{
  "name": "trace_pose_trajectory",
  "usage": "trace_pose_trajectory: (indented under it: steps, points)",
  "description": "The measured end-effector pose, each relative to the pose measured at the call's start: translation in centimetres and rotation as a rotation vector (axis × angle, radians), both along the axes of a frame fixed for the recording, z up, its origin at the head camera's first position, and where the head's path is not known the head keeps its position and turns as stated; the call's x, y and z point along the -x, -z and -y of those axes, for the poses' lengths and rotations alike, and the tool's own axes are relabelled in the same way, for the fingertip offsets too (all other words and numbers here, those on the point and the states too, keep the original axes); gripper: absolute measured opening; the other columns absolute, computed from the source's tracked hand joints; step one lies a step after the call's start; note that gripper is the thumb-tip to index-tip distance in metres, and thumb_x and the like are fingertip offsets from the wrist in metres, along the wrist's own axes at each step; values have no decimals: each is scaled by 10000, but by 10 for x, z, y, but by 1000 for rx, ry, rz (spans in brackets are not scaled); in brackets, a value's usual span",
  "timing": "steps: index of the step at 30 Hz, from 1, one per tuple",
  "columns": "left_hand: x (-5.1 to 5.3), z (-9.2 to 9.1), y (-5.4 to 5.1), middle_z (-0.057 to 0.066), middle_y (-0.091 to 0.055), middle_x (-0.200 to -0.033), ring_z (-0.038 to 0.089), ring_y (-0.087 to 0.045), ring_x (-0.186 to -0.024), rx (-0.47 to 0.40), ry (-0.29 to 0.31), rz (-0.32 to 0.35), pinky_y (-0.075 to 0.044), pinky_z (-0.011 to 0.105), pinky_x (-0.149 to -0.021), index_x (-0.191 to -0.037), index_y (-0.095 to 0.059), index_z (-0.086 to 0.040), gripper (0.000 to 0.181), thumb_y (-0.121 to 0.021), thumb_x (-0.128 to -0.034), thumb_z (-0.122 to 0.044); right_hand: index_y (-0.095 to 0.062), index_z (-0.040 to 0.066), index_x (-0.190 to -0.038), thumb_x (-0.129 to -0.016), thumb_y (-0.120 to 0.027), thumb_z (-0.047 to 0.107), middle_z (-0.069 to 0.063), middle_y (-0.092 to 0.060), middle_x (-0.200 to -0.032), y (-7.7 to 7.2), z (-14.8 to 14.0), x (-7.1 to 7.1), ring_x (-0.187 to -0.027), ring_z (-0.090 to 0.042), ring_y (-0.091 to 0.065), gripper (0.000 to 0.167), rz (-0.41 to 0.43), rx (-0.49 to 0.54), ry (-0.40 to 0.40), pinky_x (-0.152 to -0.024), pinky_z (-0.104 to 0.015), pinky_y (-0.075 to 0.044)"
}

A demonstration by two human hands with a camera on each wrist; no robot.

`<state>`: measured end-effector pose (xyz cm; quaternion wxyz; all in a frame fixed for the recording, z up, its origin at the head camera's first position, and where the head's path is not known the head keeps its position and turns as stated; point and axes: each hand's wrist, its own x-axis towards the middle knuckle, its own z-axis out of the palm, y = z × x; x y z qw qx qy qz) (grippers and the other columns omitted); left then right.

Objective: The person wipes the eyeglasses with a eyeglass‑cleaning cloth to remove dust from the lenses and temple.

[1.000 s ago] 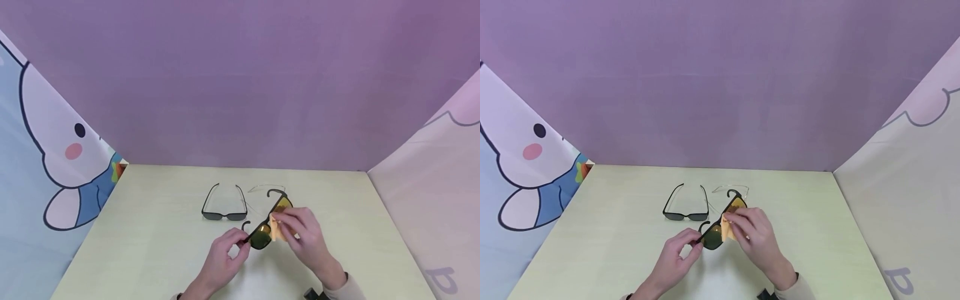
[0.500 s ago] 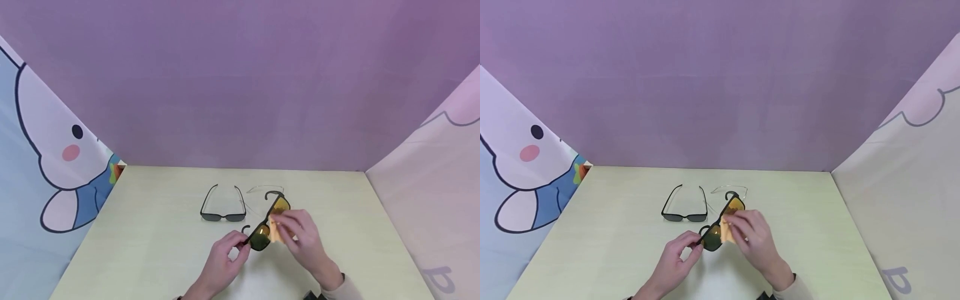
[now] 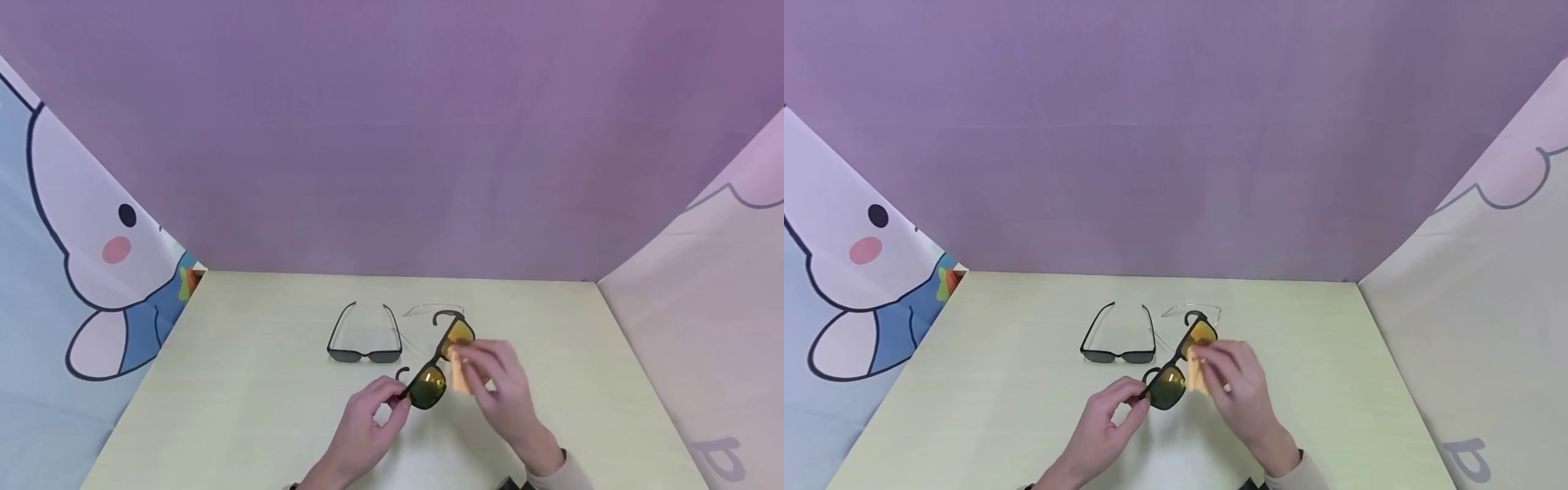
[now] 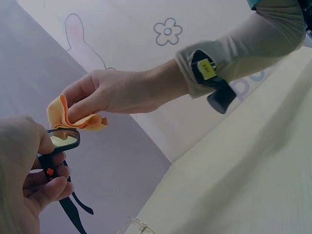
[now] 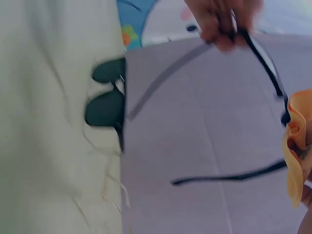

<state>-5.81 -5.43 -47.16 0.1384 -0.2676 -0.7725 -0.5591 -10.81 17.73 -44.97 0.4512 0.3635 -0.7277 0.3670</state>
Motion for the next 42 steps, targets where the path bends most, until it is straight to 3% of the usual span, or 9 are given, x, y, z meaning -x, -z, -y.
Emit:
trace_pose_trajectory:
  steps: [4, 12, 15, 20, 25, 29, 33, 37, 42]
  points:
    - [0, 0, 0, -85, -682, -932, 40, -627, -824, 0, -4, -10, -573, 224, -723, -961, -703, -167, 208, -680, -923, 35, -708, -102, -949, -1057, -560, 139, -170, -625, -903, 0, 4, -2, -784, -208, -539, 303, -39, -20, -36, -635, -141, -493]
    - [-1, 1, -2, -73, -679, -944, 48, -630, -838, 1, 18, -29, -573, 215, -738, -966, -697, -161, 211, -672, -925, 44, -730, -78, -1044, -1012, -571, 178, -189, -637, -964, -4, -17, 6, -813, -174, -524, 303, 140, 78, 148, -619, -122, -440]
    - [-1, 2, -2, -75, -678, -944, 45, -630, -839, 9, 20, -25, -574, 216, -739, -965, -697, -159, 206, -671, -926, 42, -723, -88, -1045, -1003, -581, 151, -192, -633, -964, -2, -16, 3, -779, -146, -531, 282, 149, 72, 108, -599, -110, -454]
    - [-1, 3, -3, -82, -680, -943, 41, -630, -836, 19, 13, -14, -577, 224, -739, -966, -698, -157, 191, -671, -933, 29, -722, -87, -1006, -1054, -581, 182, -169, -618, -935, 3, -5, -6, -776, -133, -532, 307, 92, 45, 22, -556, -100, -462]
    - [1, 4, -3, -98, -670, -959, 42, -630, -849, 37, 4, -3, -580, 232, -748, -984, -697, -168, 168, -670, -959, -3, -727, -75, -1006, -1060, -583, 186, -171, -627, -958, 1, 0, -11, -874, -171, -552, 303, 70, 42, 1, -582, -124, -467]
    - [2, 3, -3, -88, -667, -980, 37, -624, -876, 74, -10, -11, -576, 223, -765, -996, -698, -168, 103, -663, -995, -71, -724, -77, -1018, -1062, -578, 187, -169, -623, -961, 0, -1, -13, -857, -157, -539, 305, 84, 45, -5, -568, -114, -456]
    - [5, 2, -5, -60, -680, -1011, 60, -630, -928, 148, -45, -120, -565, 203, -815, -1000, -713, -133, 45, -675, -997, -109, -721, -78, -1022, -1060, -583, 186, -163, -618, -958, 1, -2, -14, -853, -149, -538, 301, 93, 50, -18, -562, -107, -457]
    - [11, 2, -7, -42, -678, -1021, 118, -630, -972, 314, -131, -350, -559, 263, -900, -997, -721, -108, 78, -646, -1007, -130, -722, -78, -1018, -1055, -591, 174, -161, -614, -952, -1, 0, -16, -859, -156, -542, 286, 76, 53, -34, -559, -109, -455]
    - [22, 3, -14, 44, -679, -1015, 177, -627, -917, 573, -206, -660, -558, 259, -839, -1006, -714, -62, 347, -393, -1084, -170, -713, -97, -994, -1052, -596, 161, -173, -615, -930, -10, 6, -16, -840, -169, -544, 289, 26, 74, -50, -582, -121, -460]
